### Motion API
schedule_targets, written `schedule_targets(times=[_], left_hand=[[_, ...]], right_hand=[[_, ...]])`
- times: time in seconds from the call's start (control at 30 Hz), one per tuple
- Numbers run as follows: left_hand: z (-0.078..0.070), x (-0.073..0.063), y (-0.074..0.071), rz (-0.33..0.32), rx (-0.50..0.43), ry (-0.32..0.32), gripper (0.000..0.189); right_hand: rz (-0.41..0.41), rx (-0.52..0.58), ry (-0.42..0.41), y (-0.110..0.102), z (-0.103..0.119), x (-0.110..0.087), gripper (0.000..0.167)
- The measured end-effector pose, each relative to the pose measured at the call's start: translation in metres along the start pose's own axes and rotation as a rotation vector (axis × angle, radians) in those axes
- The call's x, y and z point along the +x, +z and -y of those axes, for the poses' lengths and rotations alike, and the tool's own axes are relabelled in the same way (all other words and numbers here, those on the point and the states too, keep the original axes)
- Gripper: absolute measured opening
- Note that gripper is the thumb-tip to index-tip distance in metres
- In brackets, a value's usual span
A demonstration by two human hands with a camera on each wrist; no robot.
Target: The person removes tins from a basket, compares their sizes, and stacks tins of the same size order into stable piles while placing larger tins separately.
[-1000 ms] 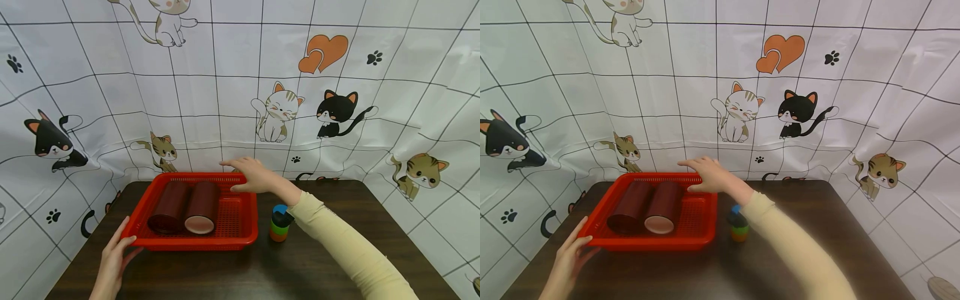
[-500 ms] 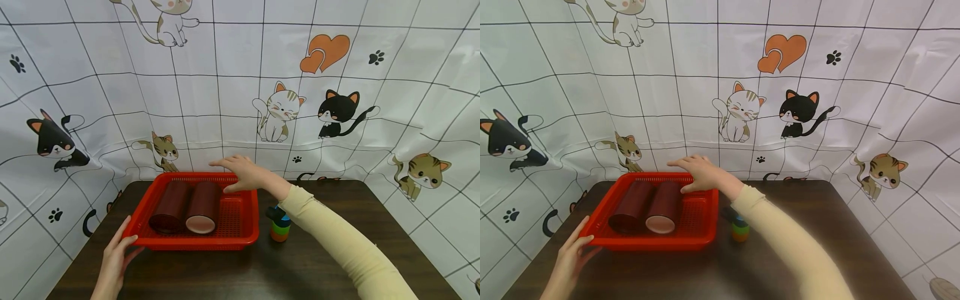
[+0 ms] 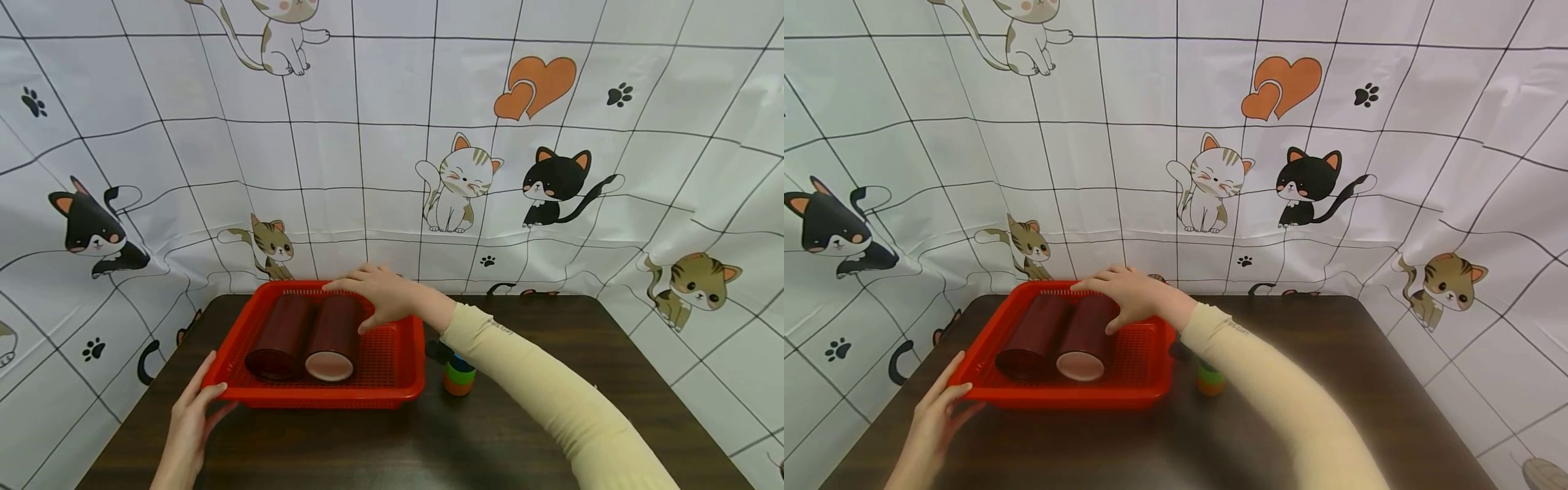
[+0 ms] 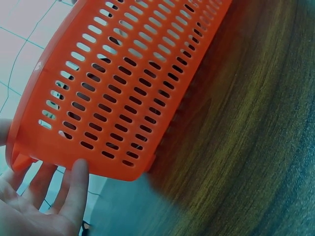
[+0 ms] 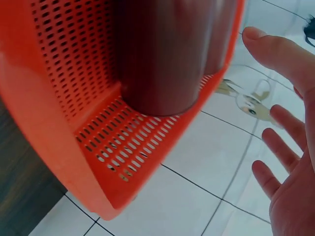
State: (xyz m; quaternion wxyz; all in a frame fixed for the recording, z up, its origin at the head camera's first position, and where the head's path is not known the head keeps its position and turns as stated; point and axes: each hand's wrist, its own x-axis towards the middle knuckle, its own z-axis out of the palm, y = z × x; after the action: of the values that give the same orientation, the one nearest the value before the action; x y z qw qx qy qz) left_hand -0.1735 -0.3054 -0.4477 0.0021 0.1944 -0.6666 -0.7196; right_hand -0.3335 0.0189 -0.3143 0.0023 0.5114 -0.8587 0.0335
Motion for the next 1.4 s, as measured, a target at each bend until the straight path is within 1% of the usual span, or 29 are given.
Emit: schedule_targets(times=[0.13,0.33,0.47,0.7,0.87,0.97,1.1,1.27,1.4], left_hand=[[0.000,-0.001,0.001,-0.003,0.016,-0.004,0.062],[-0.001,-0.002,0.001,0.002,0.014,-0.003,0.061],[-0.001,-0.002,0.000,-0.009,-0.004,-0.004,0.061],[-0.002,-0.004,-0.001,-0.022,-0.025,-0.004,0.061],[-0.001,-0.004,0.002,-0.013,-0.023,0.008,0.061],[-0.001,-0.004,0.002,-0.019,-0.019,0.012,0.061],[0.000,-0.003,0.001,-0.027,-0.019,0.011,0.060],[-0.001,-0.003,0.002,-0.023,-0.019,0.015,0.061],[0.000,-0.003,0.002,-0.020,-0.020,0.018,0.061]], right_hand=[[0.022,-0.020,-0.049,0.010,0.002,0.003,0.091],[0.074,-0.081,-0.136,0.020,0.005,0.009,0.094],[0.098,-0.099,-0.199,0.024,0.006,0.018,0.096],[0.156,-0.130,-0.269,0.032,0.009,0.036,0.103],[0.214,-0.155,-0.278,0.039,0.012,0.042,0.111],[0.240,-0.195,-0.273,0.044,0.013,0.046,0.115],[0.250,-0.253,-0.276,0.051,0.013,0.051,0.119],[0.261,-0.309,-0.296,0.058,0.015,0.055,0.119],[0.281,-0.328,-0.311,0.064,0.017,0.056,0.119]])
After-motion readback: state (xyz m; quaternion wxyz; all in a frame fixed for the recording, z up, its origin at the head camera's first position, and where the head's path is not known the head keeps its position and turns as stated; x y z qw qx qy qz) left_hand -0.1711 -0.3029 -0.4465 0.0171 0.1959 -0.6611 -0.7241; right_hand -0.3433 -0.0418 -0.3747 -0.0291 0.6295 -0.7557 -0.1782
